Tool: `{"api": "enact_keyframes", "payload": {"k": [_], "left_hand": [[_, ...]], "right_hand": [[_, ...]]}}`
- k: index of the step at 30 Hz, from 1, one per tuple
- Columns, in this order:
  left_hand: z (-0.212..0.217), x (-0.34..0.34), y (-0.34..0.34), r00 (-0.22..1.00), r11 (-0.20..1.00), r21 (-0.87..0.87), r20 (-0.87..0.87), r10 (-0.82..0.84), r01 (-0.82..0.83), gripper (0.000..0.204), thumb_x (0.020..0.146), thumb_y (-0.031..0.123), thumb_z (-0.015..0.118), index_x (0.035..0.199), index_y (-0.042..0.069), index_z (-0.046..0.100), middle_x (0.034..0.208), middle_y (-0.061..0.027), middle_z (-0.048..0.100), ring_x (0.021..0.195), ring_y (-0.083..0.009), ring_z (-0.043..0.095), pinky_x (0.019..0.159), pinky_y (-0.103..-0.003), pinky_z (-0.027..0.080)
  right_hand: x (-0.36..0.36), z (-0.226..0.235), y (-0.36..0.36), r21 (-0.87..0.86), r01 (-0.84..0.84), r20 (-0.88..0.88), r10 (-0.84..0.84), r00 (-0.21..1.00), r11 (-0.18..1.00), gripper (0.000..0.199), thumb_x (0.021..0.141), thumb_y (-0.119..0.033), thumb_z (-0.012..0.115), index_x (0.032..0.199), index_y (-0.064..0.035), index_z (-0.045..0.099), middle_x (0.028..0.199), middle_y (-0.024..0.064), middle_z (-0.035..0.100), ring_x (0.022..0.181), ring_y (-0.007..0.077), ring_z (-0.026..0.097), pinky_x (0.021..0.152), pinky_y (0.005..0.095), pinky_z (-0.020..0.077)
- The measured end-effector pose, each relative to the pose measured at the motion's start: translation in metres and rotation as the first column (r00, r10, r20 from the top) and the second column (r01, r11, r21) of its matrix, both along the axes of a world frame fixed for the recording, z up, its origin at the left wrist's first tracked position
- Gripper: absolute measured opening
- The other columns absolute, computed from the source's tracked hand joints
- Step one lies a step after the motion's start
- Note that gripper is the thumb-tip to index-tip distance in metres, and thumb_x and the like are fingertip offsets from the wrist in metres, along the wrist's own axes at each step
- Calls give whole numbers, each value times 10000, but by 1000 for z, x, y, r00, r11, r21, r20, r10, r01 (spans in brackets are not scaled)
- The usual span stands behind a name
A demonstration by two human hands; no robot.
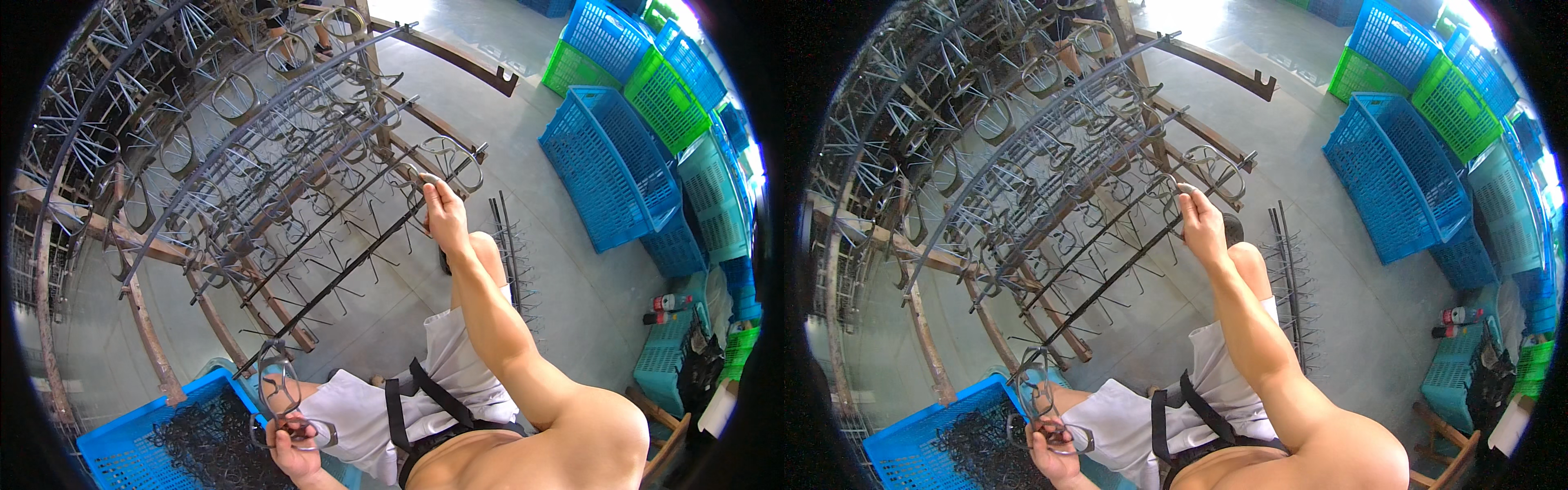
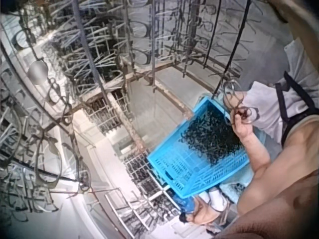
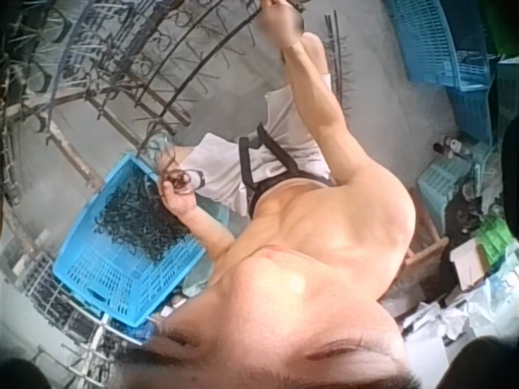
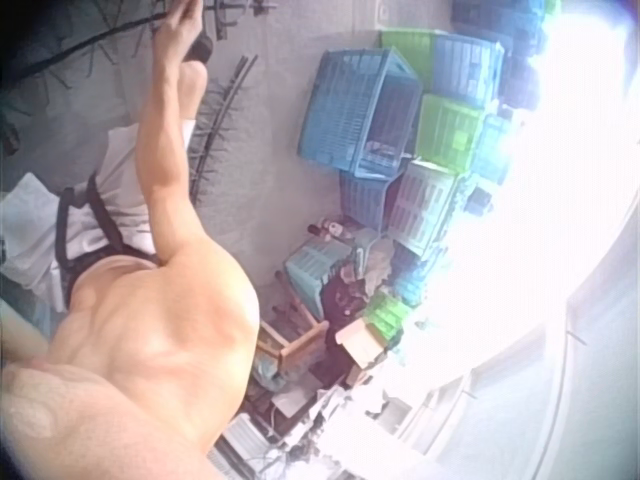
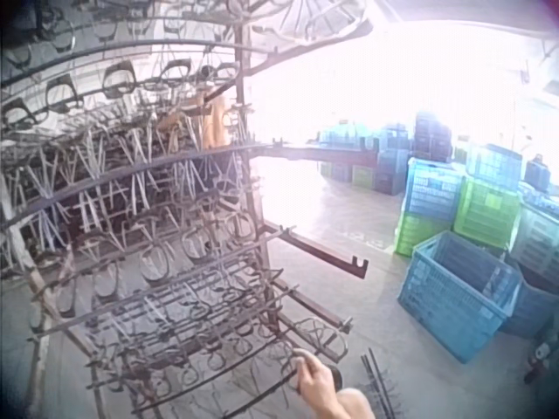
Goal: The person picks small metal hooks from a blue basket and attaches them one by one to a metal rack. The person handles the hooks by hand and places them onto the rack structure.
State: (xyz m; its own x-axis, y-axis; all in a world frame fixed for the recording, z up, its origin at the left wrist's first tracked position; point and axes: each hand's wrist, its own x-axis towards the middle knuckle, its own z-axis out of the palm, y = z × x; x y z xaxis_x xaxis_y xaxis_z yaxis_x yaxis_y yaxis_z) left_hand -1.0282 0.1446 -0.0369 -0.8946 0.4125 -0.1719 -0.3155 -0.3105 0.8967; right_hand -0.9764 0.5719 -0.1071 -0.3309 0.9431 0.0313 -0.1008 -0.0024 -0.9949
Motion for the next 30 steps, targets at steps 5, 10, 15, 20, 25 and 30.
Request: {"api": "enact_keyframes", "payload": {"k": [5,10,15,20,25,30], "left_hand": [[-10,7,26,991,990,67,-46,-124,127,292,858,309,629,1010,64,584,901,-40,577,890,-207,529,744,-354,505],[-13,14,41,979,973,109,11,-206,203,280,899,280,576,1088,74,569,976,-42,581,912,-205,529,669,-361,518],[-18,21,52,993,992,55,-21,-116,117,241,913,193,553,1098,42,579,927,-36,570,845,-174,554,560,-303,492],[-26,41,79,1000,995,94,20,21,-23,257,915,203,551,1117,45,571,983,-31,558,887,-158,535,627,-306,480],[-30,67,116,996,996,85,85,-19,12,240,948,172,491,1135,29,541,1017,-51,598,884,-127,561,727,-267,476],[-18,59,107,973,981,-189,-213,-93,53,246,935,138,503,1111,-20,568,831,-26,551,655,-91,504,578,-212,418]], "right_hand": [[2,0,3,-76,-56,-156,44,987,995,257,958,-214,475,1136,-63,582,529,-49,380,418,43,369,353,209,328],[7,-4,5,-154,-124,-238,85,968,980,287,968,-242,448,1156,-56,559,590,-35,408,457,57,391,383,224,349],[11,16,-3,-42,176,65,-173,983,983,337,966,-270,435,1194,-41,531,801,57,501,696,145,502,627,322,446],[50,55,-115,578,-318,312,157,937,751,406,882,-187,547,1237,-16,447,994,152,475,915,297,457,820,395,378],[59,67,-212,-52,-688,-6,689,725,724,547,909,-162,544,1353,22,284,1045,139,529,965,188,558,860,331,436],[49,80,-181,398,-439,256,362,896,806,704,823,-219,653,1357,29,267,1179,200,424,1106,322,434,944,403,357]]}}
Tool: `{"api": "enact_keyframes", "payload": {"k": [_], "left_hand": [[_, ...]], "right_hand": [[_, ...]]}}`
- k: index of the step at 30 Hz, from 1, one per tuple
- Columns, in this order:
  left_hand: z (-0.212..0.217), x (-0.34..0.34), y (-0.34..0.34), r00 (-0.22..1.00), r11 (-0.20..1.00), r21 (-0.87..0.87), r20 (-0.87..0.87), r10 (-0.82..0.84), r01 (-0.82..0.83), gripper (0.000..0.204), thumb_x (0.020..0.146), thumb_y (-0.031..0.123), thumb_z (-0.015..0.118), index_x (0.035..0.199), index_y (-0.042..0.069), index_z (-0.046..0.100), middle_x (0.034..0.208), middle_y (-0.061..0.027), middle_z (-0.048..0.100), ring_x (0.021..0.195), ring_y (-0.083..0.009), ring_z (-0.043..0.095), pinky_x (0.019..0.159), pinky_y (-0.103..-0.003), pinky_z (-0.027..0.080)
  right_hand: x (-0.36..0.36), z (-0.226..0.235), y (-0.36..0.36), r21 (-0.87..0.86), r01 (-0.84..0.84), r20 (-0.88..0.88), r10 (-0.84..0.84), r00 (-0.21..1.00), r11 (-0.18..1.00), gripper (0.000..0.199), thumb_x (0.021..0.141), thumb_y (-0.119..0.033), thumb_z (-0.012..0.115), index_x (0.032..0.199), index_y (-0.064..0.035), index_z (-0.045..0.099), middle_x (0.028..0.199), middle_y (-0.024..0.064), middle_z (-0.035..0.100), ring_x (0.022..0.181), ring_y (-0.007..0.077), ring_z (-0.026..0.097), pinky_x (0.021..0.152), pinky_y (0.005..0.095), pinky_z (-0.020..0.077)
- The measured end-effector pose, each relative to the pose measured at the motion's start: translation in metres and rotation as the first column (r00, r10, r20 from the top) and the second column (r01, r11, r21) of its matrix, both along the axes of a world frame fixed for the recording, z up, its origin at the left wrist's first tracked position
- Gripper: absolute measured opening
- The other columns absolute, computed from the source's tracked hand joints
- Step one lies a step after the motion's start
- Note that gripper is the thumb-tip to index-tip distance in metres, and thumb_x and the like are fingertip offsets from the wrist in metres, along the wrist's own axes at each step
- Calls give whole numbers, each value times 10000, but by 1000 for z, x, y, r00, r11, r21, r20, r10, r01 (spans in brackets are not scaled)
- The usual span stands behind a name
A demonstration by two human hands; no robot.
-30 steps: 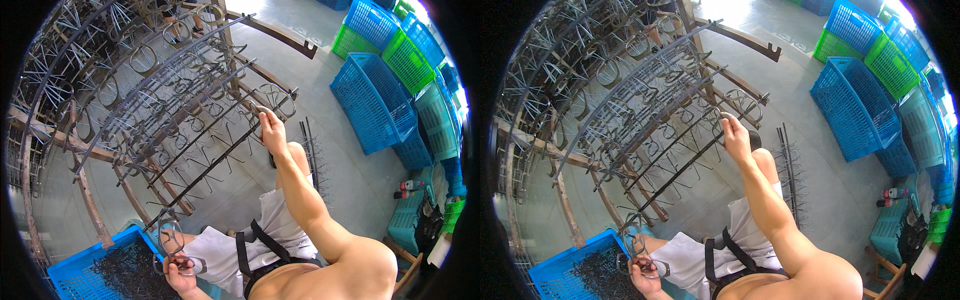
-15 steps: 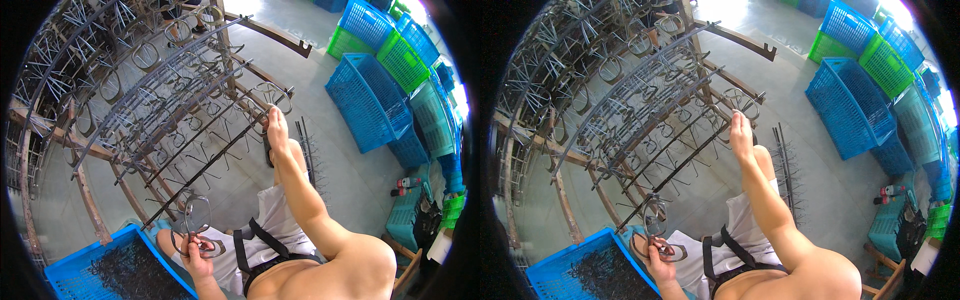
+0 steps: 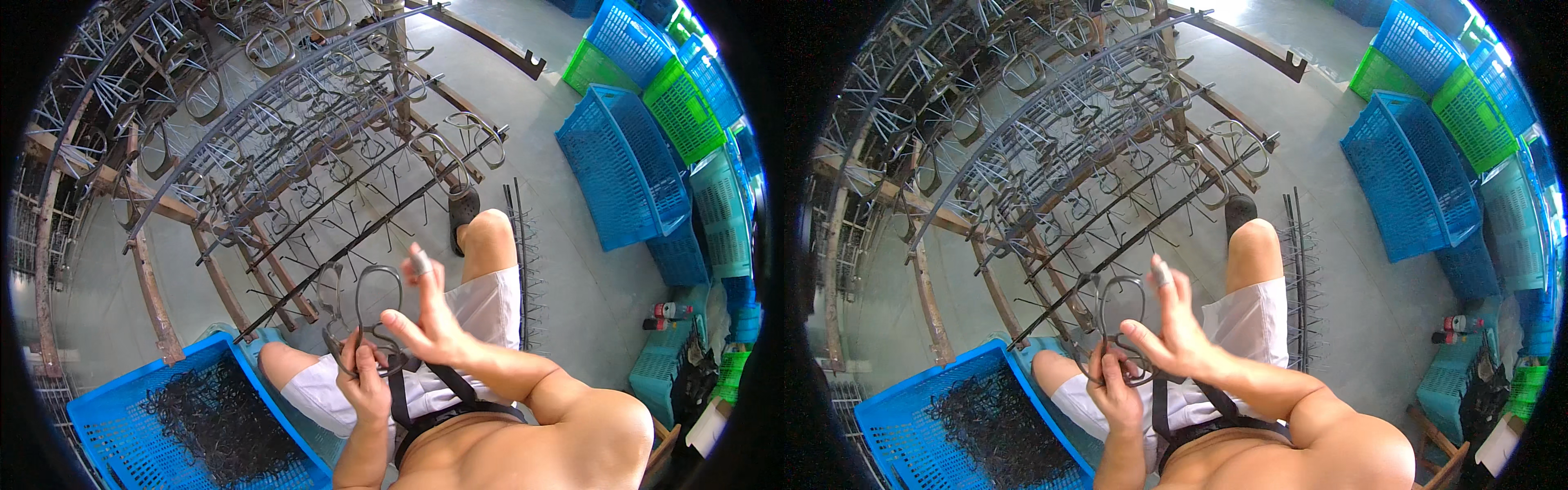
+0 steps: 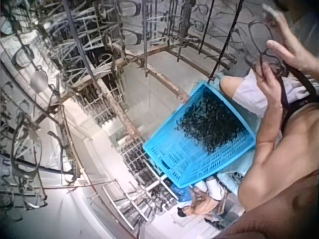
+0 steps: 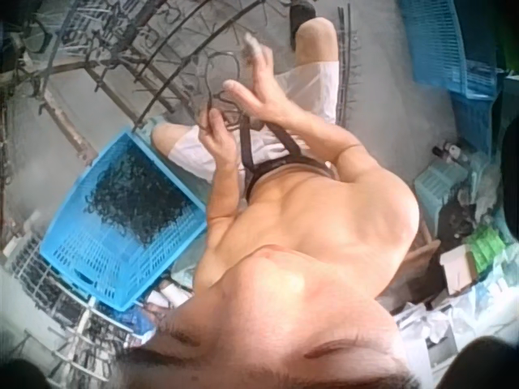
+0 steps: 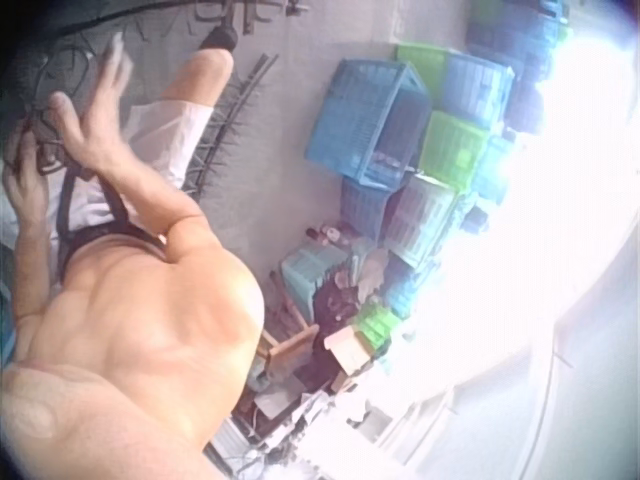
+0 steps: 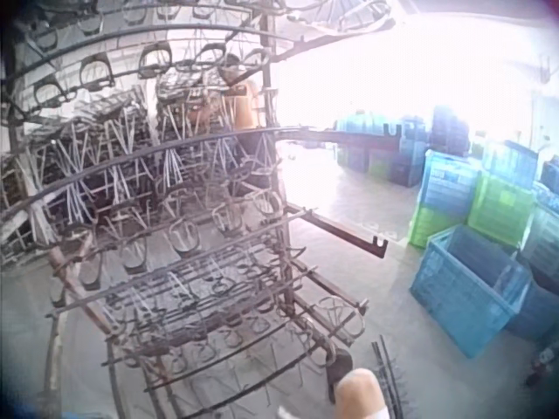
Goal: The person picks small metal hooks from a blue basket and attaches them one by one to a metal rack. The person handles the hooks by hand and places them onto the rack structure.
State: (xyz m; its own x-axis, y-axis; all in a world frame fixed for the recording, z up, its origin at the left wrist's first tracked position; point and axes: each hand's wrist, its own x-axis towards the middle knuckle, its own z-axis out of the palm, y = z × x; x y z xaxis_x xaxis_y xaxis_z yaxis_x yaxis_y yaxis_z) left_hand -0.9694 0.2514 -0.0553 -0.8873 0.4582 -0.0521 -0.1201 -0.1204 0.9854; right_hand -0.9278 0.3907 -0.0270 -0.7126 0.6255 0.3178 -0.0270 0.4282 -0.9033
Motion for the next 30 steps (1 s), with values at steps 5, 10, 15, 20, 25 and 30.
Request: {"api": "enact_keyframes", "payload": {"k": [5,10,15,20,25,30], "left_hand": [[6,-24,-26,930,959,-172,-256,-264,225,219,904,123,534,1040,-32,609,786,-42,518,579,-100,446,526,-224,364],[0,-23,-29,979,993,84,-191,-70,88,317,958,107,405,1264,32,374,872,-77,493,724,-136,462,579,-270,448],[2,-21,-30,956,994,-31,-272,-107,102,262,913,42,428,1155,40,328,772,-117,518,621,-158,491,576,-266,443],[3,-21,-30,951,992,-37,-284,-123,117,304,893,58,434,1170,52,309,796,-164,595,613,-169,526,589,-266,450],[7,-22,-34,979,993,-95,-185,-82,65,363,895,115,420,1230,6,332,690,-126,588,584,-150,507,573,-251,424],[5,-26,-36,968,973,-190,-187,-169,133,308,868,110,453,1136,-40,431,692,-94,589,576,-133,490,565,-240,393]], "right_hand": [[7,14,54,177,-713,258,667,699,679,309,787,-215,691,1045,-67,609,996,123,591,911,329,570,809,389,447],[5,0,97,-39,-626,-399,562,724,779,122,853,-144,645,890,-28,636,717,66,626,680,148,613,560,289,474],[-50,-50,104,-692,195,-195,-439,877,695,185,931,-196,548,1000,-29,584,599,-8,503,428,57,434,378,216,358],[-74,-79,105,-757,201,-179,-493,852,621,204,932,-223,542,1015,-43,588,607,-11,491,433,51,421,370,219,347],[-71,-72,112,-741,147,-196,-421,886,656,216,939,-209,520,1023,-23,590,585,-18,458,416,60,398,360,223,349],[-73,-70,113,-742,187,-123,-404,906,644,230,937,-222,521,1029,-23,589,574,-12,458,417,64,406,365,227,360]]}}
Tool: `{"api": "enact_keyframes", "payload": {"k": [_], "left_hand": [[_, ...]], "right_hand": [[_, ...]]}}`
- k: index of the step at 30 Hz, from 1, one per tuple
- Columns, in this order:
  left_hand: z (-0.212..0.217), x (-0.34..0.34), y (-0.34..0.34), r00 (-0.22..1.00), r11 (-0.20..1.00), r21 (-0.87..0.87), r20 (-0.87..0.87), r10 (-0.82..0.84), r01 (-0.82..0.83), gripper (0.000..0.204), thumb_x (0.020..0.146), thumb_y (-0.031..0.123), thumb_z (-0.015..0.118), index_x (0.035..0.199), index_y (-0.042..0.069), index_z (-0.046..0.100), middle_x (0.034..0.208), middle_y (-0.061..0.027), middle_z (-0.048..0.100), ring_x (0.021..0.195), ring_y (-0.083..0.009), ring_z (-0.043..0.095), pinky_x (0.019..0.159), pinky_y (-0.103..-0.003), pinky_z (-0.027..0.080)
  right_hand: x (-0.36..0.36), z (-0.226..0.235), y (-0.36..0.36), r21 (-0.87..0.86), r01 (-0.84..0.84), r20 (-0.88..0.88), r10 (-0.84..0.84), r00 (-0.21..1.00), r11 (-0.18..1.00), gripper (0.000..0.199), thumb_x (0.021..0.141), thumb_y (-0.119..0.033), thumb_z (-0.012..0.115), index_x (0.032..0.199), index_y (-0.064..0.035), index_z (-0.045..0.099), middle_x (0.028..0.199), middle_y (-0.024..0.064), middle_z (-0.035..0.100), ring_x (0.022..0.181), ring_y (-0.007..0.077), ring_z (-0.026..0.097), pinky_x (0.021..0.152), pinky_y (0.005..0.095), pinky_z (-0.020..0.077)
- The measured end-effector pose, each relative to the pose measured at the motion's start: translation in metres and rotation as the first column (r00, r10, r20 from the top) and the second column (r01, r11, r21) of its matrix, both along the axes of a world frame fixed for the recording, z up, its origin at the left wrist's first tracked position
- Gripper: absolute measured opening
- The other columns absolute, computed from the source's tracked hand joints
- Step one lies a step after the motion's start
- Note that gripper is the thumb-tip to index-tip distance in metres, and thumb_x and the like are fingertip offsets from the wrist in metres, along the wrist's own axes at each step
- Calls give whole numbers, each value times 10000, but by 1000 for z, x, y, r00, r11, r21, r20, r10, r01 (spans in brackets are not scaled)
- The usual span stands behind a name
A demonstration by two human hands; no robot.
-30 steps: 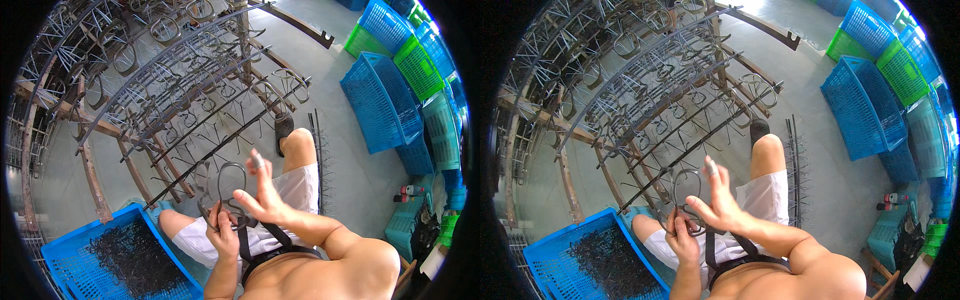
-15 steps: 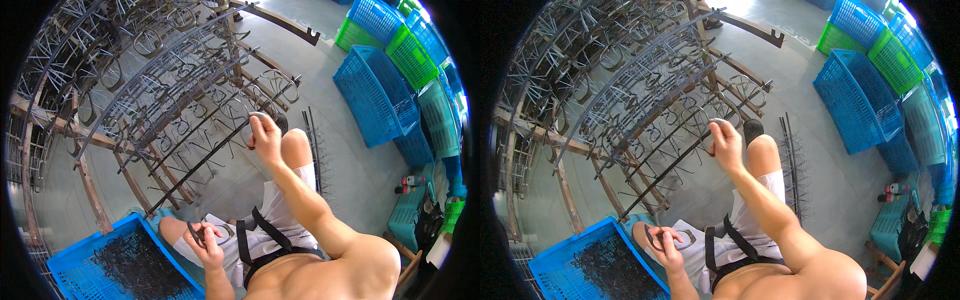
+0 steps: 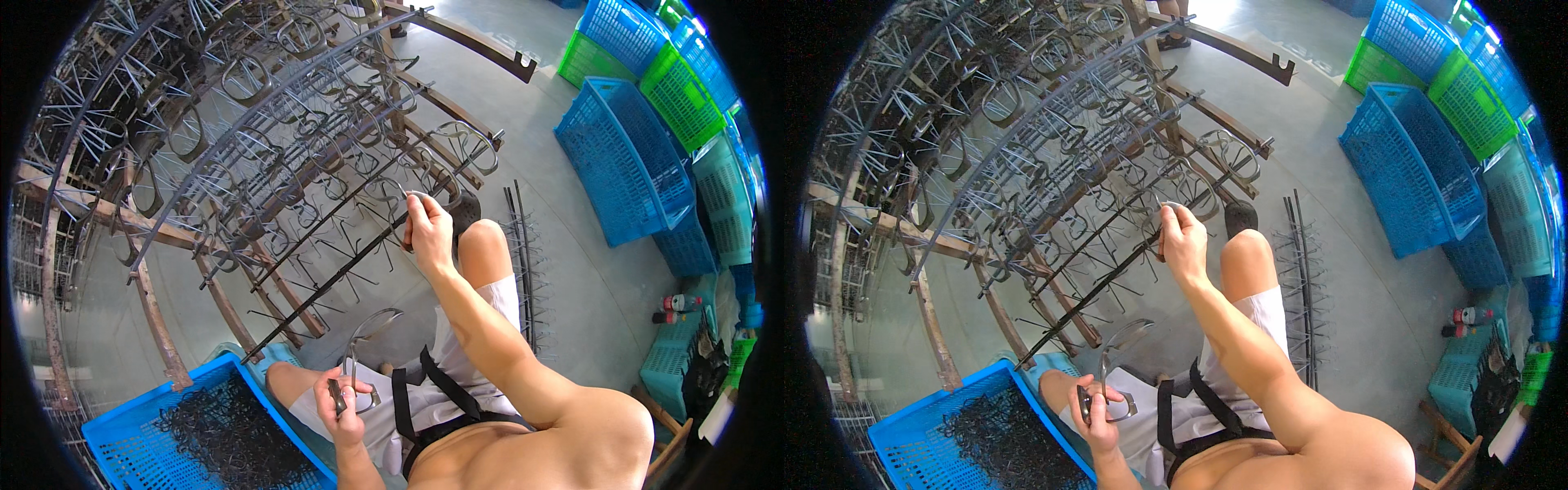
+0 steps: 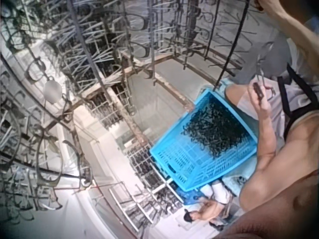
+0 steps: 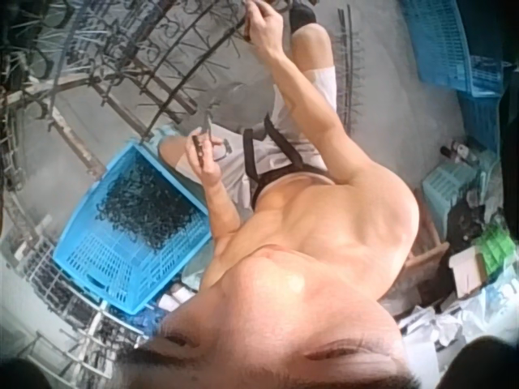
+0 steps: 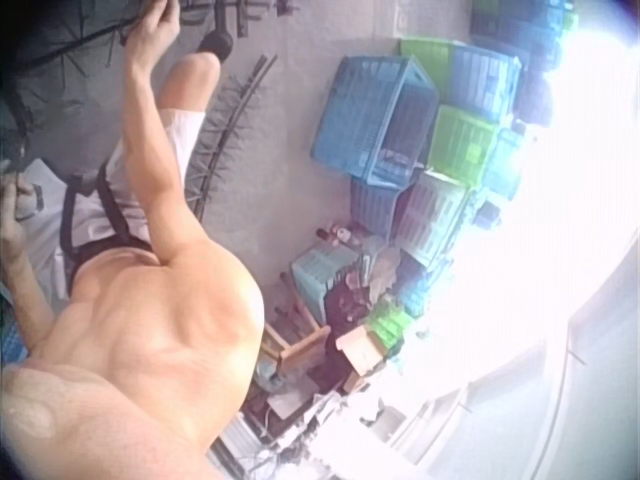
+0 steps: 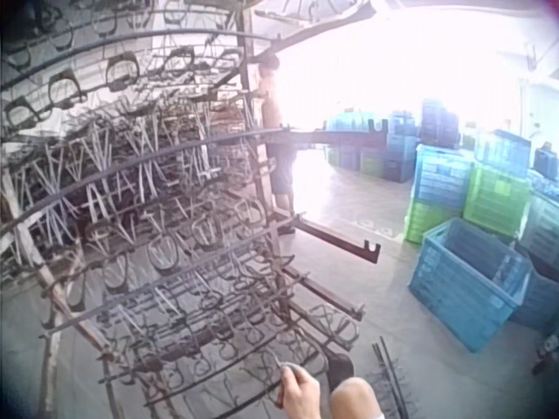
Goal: The person picks small metal hooks from a blue basket and attaches them one by one to a metal rack. The person handles the hooks by hand and places them onto the rack structure.
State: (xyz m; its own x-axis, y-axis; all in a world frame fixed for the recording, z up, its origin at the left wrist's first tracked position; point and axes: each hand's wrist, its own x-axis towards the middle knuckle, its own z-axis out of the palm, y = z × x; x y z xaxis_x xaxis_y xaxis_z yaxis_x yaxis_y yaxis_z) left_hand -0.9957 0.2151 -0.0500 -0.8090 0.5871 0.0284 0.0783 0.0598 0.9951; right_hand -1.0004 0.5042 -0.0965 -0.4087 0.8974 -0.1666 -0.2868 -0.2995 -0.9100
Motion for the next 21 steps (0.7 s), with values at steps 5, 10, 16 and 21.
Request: {"api": "enact_keyframes", "payload": {"k": [5,10,16,21], "left_hand": [[-10,2,-5,997,998,65,74,-1,-4,295,860,59,457,1144,-16,429,738,-101,598,653,-153,540,667,-280,422],[-19,0,-10,997,997,62,68,-40,36,298,862,51,479,1148,-15,427,763,-117,600,720,-177,589,751,-312,458],[-25,-4,-13,991,998,52,-127,-39,46,249,878,67,474,1104,-26,433,748,-130,599,708,-189,588,704,-317,484],[-23,0,-16,988,986,167,157,-5,-22,258,898,74,473,1137,-16,434,758,-106,572,712,-180,560,692,-328,489]], "right_hand": [[2,-4,2,-43,-73,-131,67,989,996,247,940,-217,512,1069,-18,579,571,-10,454,426,67,419,376,237,390],[-5,-2,-1,39,-102,-77,105,992,994,286,957,-217,468,1167,-45,558,536,-23,438,440,60,411,377,230,335],[-12,-3,-14,217,-86,178,47,983,972,261,940,-170,503,1162,-61,587,585,-62,413,494,30,365,442,211,312],[-6,-10,-20,318,-112,189,53,981,941,264,930,-165,519,1152,-41,591,581,-35,396,517,39,351,457,221,309]]}}
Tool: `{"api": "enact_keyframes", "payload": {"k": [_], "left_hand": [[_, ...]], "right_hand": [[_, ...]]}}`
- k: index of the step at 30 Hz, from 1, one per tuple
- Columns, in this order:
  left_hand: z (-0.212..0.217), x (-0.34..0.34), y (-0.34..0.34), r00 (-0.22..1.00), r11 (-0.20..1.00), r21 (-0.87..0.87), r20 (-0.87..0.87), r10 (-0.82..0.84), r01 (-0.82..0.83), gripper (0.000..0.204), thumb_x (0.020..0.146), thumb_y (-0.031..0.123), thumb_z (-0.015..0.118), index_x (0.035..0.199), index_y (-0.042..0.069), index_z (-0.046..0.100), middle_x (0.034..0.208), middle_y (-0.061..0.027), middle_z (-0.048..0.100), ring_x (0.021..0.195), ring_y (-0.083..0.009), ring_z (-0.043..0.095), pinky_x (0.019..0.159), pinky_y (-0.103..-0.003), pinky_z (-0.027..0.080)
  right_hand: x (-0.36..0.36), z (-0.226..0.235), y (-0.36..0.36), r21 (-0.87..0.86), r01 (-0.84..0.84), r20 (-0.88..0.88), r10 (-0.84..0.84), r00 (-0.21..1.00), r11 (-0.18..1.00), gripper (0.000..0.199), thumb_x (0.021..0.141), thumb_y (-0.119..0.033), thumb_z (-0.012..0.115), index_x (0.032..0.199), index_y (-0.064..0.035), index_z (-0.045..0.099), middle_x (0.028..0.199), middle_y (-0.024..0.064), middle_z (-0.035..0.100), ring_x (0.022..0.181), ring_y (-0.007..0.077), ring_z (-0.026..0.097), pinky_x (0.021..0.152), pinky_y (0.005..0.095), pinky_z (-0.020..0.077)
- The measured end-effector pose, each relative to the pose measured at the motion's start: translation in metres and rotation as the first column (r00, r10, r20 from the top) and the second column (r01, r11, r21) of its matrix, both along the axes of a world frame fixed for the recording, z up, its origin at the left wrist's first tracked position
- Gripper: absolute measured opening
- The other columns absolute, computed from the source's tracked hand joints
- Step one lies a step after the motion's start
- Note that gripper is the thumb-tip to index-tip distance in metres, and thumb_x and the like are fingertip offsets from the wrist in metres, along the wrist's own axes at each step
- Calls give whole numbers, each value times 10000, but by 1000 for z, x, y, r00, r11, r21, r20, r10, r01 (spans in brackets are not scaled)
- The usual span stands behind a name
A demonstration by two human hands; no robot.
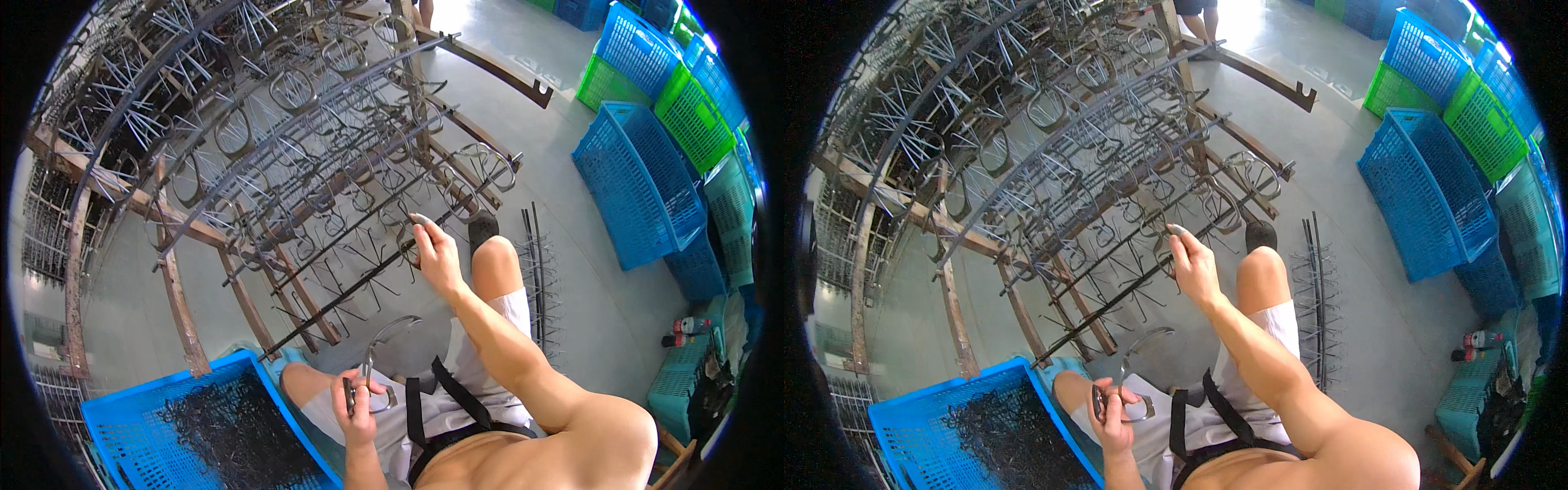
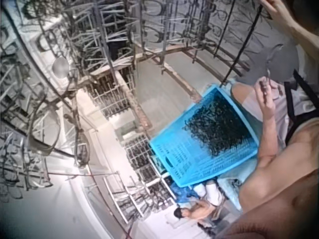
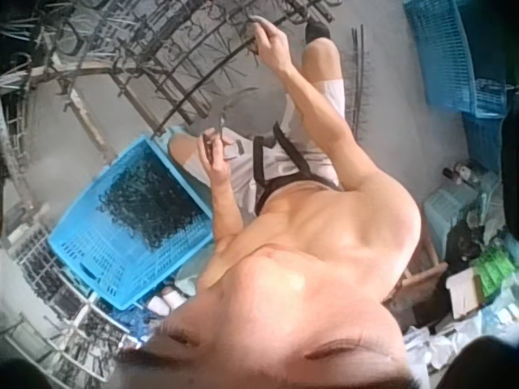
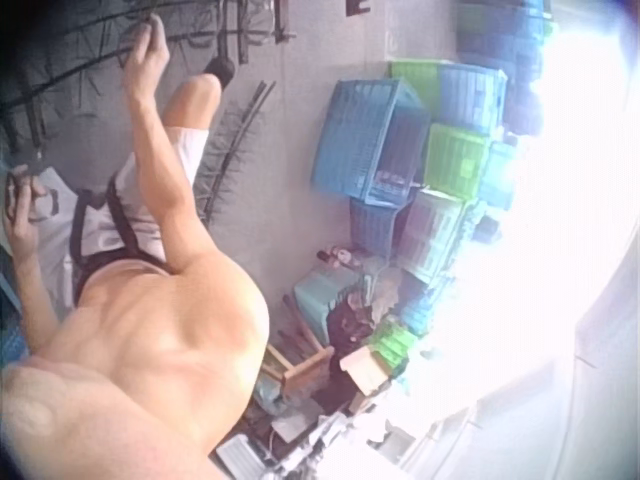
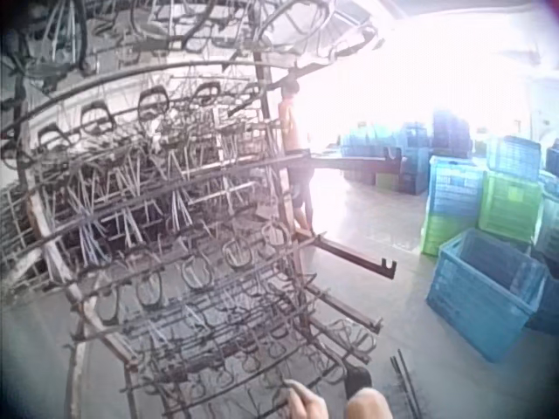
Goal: The person picks small metal hooks from a blue basket and attaches them one by one to a metal rack. The person handles the hooks by hand and places them onto the rack structure.
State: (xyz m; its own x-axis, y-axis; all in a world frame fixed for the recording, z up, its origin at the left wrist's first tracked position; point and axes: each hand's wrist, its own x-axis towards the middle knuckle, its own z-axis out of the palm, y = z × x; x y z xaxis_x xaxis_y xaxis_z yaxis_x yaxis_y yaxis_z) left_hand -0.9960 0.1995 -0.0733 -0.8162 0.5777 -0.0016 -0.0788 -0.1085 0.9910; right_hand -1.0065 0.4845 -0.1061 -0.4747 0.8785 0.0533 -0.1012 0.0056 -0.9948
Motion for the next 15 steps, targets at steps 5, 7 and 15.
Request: {"api": "enact_keyframes", "payload": {"k": [5,7,15], "left_hand": [[5,-1,8,998,999,20,-59,-36,37,269,902,82,471,1145,-25,425,761,-103,579,715,-170,557,694,-319,482],[7,0,10,997,999,6,-61,-43,44,272,903,90,474,1145,-23,426,763,-102,581,717,-167,556,701,-314,478],[9,3,13,998,998,14,-37,-55,56,278,896,70,474,1161,-2,431,770,-98,595,717,-159,562,730,-295,448]], "right_hand": [[1,-2,5,37,-39,30,38,999,999,263,930,-165,518,1154,-48,589,581,-42,395,510,42,336,451,221,291],[1,-3,7,71,-12,62,8,998,997,260,930,-163,520,1154,-51,590,580,-47,392,510,39,331,449,219,285],[-3,-9,1,-6,-5,-35,5,999,1000,262,935,-160,517,1168,-59,584,556,-45,389,479,34,346,428,219,301]]}}
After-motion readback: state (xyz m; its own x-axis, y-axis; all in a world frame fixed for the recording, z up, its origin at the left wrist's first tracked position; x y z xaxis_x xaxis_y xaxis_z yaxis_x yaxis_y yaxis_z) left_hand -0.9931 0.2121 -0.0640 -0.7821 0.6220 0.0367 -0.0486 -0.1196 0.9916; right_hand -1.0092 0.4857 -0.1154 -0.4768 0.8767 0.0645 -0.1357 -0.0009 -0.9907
